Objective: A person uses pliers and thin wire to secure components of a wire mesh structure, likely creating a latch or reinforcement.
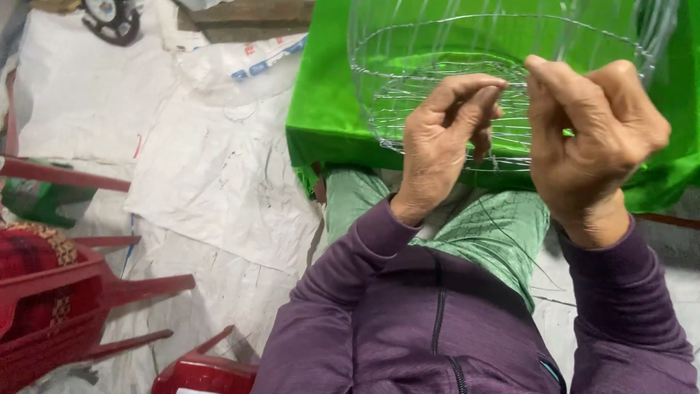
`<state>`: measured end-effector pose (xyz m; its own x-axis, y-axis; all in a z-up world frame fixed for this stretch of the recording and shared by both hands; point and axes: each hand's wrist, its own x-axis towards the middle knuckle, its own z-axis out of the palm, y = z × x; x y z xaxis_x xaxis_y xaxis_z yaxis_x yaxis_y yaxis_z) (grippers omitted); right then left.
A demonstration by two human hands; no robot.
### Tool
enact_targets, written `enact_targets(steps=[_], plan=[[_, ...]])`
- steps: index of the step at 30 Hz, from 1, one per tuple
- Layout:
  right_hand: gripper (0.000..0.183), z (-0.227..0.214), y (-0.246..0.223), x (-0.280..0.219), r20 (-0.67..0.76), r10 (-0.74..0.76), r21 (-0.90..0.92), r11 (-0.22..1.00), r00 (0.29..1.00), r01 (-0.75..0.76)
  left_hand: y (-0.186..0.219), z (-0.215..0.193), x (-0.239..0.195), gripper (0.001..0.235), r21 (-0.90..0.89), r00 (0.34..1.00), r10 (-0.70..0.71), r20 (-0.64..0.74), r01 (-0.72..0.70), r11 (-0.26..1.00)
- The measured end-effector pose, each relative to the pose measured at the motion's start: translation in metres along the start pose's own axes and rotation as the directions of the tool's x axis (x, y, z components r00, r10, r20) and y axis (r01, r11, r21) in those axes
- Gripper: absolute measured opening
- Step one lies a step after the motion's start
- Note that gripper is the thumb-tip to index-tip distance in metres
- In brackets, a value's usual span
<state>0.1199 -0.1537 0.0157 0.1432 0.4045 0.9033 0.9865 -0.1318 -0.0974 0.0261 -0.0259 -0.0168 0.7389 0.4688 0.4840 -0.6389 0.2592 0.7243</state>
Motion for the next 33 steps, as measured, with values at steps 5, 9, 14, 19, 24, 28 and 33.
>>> enact_targets(steps=[5, 9, 14, 19, 24, 28, 33], plan=[[0.009, 0.002, 0.013, -0.011, 0.034, -0.094, -0.090, 0.991, 0.995, 0.096, -0.010, -0.005, -0.004, 0.019, -0.020, 0.998, -0.065, 0.019, 0.065, 0.998], [0.008, 0.003, 0.023, -0.017, 0.054, -0.148, -0.207, 0.966, 0.988, 0.156, -0.007, -0.002, -0.008, 0.021, 0.097, 0.995, -0.101, 0.002, 0.101, 0.990], [0.011, -0.001, 0.027, -0.014, 0.149, -0.178, -0.300, 0.929, 0.973, 0.216, -0.021, -0.003, -0.008, 0.018, 0.179, 1.000, 0.005, 0.005, -0.006, 0.984], [0.021, 0.004, 0.034, -0.019, 0.169, -0.191, -0.263, 0.937, 0.967, 0.231, -0.015, 0.005, -0.008, 0.013, 0.219, 1.000, 0.009, -0.014, -0.006, 0.976], [0.021, 0.011, 0.033, -0.026, 0.087, -0.174, -0.220, 0.957, 0.981, 0.190, -0.025, 0.009, -0.011, 0.016, 0.347, 0.994, 0.088, -0.072, -0.058, 0.936], [0.018, 0.011, 0.016, -0.021, 0.073, -0.149, -0.252, 0.954, 0.986, 0.163, -0.028, 0.016, -0.015, 0.018, 0.308, 0.991, 0.105, -0.080, -0.076, 0.949], [0.010, 0.018, 0.007, -0.016, -0.027, -0.077, -0.224, 0.972, 0.997, 0.069, -0.042, 0.013, -0.012, 0.019, 0.389, 0.989, 0.133, -0.067, -0.097, 0.916]])
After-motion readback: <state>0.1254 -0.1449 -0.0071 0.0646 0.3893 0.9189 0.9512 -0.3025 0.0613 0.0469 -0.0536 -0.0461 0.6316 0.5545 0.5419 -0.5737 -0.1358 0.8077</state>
